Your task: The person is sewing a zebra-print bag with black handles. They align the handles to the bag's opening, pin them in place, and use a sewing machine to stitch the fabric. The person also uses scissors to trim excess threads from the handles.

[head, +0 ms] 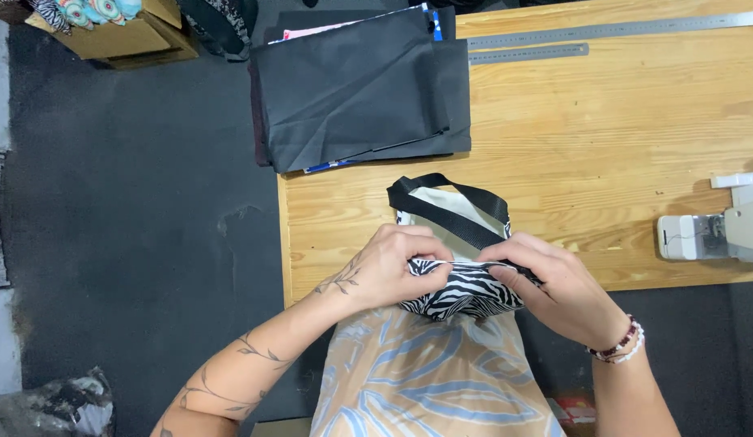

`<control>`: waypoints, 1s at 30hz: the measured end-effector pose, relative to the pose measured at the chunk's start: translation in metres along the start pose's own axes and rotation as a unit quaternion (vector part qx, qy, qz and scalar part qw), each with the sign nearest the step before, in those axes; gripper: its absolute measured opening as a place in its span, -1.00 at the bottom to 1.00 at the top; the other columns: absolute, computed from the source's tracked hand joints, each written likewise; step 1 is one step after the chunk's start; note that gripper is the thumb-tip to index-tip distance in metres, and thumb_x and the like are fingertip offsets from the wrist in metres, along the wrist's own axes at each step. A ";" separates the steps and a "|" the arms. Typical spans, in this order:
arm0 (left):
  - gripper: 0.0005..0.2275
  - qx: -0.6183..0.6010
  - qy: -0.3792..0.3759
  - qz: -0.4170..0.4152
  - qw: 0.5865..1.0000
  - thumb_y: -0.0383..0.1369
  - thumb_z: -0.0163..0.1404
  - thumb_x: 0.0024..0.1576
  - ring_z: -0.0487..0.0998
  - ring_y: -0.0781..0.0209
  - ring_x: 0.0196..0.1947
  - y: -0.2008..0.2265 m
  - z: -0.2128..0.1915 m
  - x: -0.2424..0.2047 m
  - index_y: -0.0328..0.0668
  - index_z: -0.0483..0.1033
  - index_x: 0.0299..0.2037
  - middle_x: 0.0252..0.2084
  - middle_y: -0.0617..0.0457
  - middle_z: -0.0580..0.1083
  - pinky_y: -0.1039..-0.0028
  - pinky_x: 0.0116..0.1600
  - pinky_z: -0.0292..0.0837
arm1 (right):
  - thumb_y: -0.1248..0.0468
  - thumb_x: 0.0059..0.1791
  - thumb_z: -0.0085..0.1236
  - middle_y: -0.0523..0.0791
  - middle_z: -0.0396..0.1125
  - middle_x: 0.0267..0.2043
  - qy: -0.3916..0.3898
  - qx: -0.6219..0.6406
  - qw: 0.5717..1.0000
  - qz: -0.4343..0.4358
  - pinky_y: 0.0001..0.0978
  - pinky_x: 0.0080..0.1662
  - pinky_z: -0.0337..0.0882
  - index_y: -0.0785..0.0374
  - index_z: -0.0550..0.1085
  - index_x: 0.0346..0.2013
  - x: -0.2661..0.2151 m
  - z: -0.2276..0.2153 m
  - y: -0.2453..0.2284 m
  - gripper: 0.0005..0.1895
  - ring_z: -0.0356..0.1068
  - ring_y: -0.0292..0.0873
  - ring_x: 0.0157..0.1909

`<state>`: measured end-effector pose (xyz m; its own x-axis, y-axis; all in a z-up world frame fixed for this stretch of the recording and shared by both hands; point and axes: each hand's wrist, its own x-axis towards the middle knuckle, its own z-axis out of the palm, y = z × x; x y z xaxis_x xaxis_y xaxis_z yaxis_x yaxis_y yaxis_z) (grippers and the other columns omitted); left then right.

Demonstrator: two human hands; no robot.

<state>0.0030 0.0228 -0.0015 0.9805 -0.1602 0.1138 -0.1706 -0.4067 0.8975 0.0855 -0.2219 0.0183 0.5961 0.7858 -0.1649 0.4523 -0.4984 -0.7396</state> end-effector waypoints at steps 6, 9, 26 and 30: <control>-0.89 -0.015 -0.025 -0.003 1.000 -0.27 0.14 0.13 0.39 0.33 -0.51 -0.009 0.001 -0.001 -0.03 0.68 -0.24 -0.51 0.21 0.43 0.48 -0.32 0.27 | 0.13 0.08 -0.02 -0.27 0.43 -0.31 -0.013 -0.014 1.000 0.005 -0.40 -0.19 0.33 0.03 0.56 -0.20 0.002 0.001 0.005 -0.81 0.39 -0.26 -0.28; -0.87 -0.017 -0.032 -0.006 0.999 -0.23 0.15 0.12 0.48 0.34 -0.47 -0.011 -0.001 0.001 -0.02 0.69 -0.31 -0.48 0.20 0.52 0.48 -0.29 0.34 | 0.14 0.08 -0.01 -0.27 0.41 -0.34 -0.024 -0.027 0.999 -0.002 -0.39 -0.21 0.31 0.05 0.53 -0.25 0.003 0.002 0.010 -0.83 0.38 -0.25 -0.29; -0.83 -0.188 -0.212 -0.174 0.943 -0.31 0.27 0.03 0.56 0.54 -0.41 -0.029 -0.034 0.015 -0.09 0.73 -0.20 -0.33 0.14 0.67 0.75 -0.32 0.41 | 0.08 0.03 0.08 -0.27 0.50 -0.35 -0.043 0.024 0.999 0.016 -0.46 -0.17 0.36 0.09 0.61 -0.31 0.011 -0.003 0.016 -0.77 0.45 -0.31 -0.26; -0.83 -0.176 -0.219 -0.141 0.949 -0.29 0.18 0.12 0.61 0.49 -0.29 -0.036 -0.031 0.015 -0.07 0.71 -0.12 -0.22 0.12 0.69 0.68 -0.21 0.49 | 0.08 0.01 0.10 -0.29 0.56 -0.32 -0.049 0.041 0.997 0.040 -0.47 -0.14 0.40 0.09 0.64 -0.28 0.013 -0.006 0.012 -0.77 0.50 -0.33 -0.24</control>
<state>0.0269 0.0631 -0.0189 0.8343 -0.4804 -0.2706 0.2113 -0.1747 0.9617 0.1026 -0.2196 0.0108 0.5586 0.7790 -0.2849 0.3485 -0.5321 -0.7717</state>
